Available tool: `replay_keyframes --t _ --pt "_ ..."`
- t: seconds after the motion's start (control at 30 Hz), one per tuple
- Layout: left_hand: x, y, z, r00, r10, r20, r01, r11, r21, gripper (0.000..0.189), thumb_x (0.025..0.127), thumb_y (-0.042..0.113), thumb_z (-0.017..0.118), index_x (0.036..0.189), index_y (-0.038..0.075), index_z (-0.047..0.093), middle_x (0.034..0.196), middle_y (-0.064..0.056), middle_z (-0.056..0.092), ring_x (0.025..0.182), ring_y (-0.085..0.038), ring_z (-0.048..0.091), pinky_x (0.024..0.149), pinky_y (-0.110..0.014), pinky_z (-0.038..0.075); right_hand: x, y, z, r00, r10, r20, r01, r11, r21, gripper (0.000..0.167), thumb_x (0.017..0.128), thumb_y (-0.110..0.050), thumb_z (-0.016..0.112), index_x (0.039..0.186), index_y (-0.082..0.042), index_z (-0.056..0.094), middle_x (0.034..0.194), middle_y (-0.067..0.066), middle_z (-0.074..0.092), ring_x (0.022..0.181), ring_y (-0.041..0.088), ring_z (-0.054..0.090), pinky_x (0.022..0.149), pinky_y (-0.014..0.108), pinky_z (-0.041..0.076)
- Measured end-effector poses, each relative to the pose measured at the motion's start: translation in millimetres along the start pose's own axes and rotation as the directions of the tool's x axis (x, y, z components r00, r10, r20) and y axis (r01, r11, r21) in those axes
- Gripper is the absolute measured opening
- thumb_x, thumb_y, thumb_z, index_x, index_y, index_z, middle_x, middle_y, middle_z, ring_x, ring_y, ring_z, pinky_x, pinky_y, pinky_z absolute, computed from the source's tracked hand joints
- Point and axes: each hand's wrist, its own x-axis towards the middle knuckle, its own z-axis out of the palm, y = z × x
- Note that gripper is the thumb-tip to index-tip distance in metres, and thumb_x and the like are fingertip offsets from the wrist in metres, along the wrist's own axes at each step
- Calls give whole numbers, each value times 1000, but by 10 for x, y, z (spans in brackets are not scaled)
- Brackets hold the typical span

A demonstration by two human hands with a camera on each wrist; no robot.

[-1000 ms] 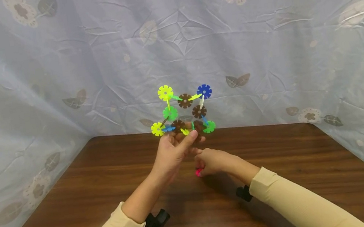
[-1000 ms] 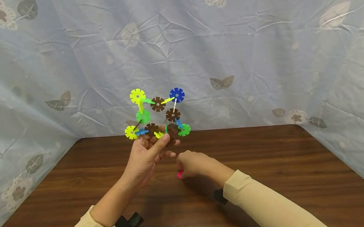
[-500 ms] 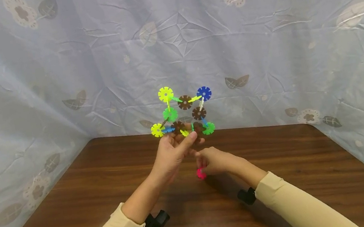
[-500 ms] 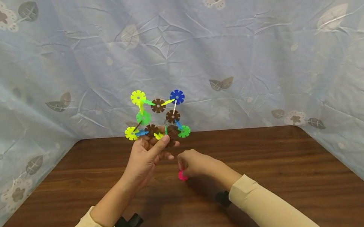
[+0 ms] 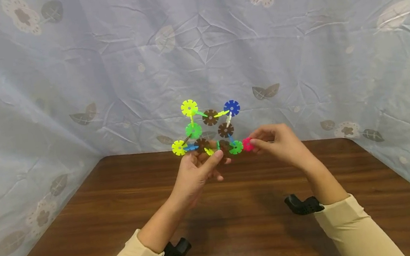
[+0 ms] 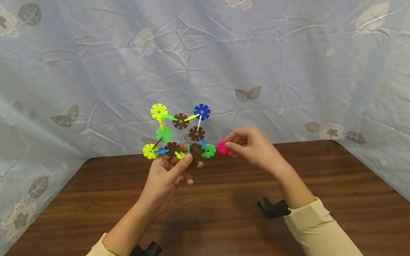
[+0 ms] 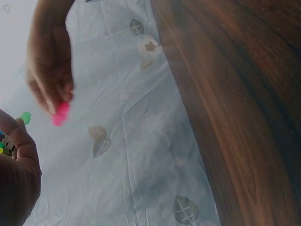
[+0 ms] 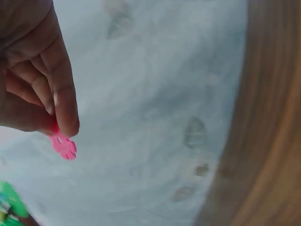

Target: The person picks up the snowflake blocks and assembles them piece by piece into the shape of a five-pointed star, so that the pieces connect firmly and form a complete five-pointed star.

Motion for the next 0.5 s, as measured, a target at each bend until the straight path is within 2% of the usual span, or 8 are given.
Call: replay_keyframes --t 0.13,0.23,0.37,0.5 --pt "-8 -4 20 1000 -24 -3 25 1000 19 15 105 7 61 119 10 58 100 5 77 94 -11 77 61 -25 60 -103 -177 -166 988 -45 -151 55 996 66 18 102 -10 68 108 5 73 91 11 79 76 4 75 74 25 64" --pt "-13 -10 38 999 -33 -1 33 999 38 17 104 8 62 120 7 58 99 6 78 93 -11 77 63 -27 61 -177 -328 -197 971 -89 -220 123 981 150 18 102 -10 69 107 7 73 86 -2 79 75 8 75 74 25 63" --pt "-17 -28 64 999 -40 4 39 998 47 23 104 9 63 125 1 56 99 3 78 92 -11 77 64 -28 62 -221 -485 -94 966 -136 -221 189 953 236 17 101 -8 69 107 8 73 87 -7 79 75 14 76 75 27 63" --pt "-27 -52 80 999 -47 17 46 998 43 24 104 9 63 126 0 56 98 3 77 92 -10 76 65 -29 62 -211 -563 98 966 -153 -207 198 956 219 13 100 -9 71 105 2 76 89 -11 79 72 15 75 69 28 62"
